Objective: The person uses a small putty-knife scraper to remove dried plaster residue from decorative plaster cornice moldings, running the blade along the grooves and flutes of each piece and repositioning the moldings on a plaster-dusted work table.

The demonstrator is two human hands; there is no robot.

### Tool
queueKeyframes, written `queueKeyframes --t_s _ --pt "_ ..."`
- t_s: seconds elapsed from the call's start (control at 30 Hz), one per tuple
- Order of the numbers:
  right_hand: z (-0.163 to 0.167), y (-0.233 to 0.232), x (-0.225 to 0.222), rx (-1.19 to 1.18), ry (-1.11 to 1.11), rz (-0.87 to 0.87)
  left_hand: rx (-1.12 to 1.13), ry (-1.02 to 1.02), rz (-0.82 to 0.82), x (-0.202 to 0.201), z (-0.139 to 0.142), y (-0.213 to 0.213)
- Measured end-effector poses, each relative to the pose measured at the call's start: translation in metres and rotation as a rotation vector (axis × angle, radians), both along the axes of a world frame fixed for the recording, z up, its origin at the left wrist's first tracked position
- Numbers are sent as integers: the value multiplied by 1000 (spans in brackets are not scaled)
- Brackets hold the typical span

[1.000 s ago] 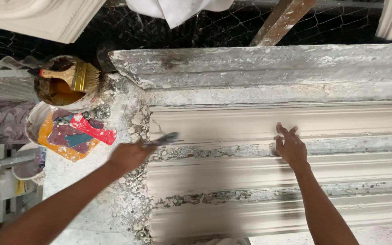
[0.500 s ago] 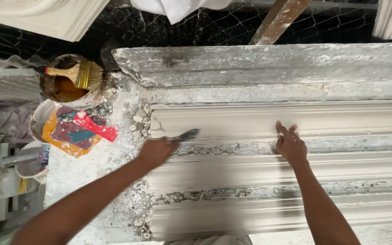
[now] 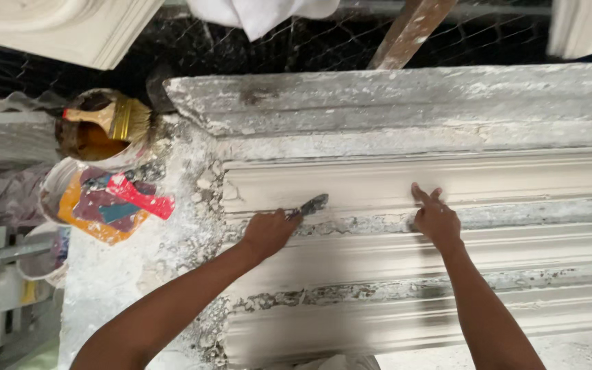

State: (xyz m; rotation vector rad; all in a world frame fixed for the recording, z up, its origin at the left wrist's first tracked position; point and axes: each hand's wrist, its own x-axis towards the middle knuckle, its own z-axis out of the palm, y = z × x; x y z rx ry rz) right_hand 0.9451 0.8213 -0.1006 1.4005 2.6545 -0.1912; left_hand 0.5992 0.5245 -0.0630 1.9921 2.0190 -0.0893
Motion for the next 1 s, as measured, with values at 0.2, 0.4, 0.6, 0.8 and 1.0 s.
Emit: queueKeyframes --t_s 0.2,0.4,0.6,0.8,1.0 --pt "1 6 0 -28 3 2 -16 46 -32 -57 24 -38" --pt "3 9 -5 -114 -62 -84 -84 -44 -19 32 -9 44" --pt "9 16 13 -142 9 -19 -113 9 -78 -8 19 15" --pt "9 16 19 -113 177 0 -187 15 26 31 34 54" --pt "10 66 64 -407 400 -47 106 -54 2 140 -12 154"
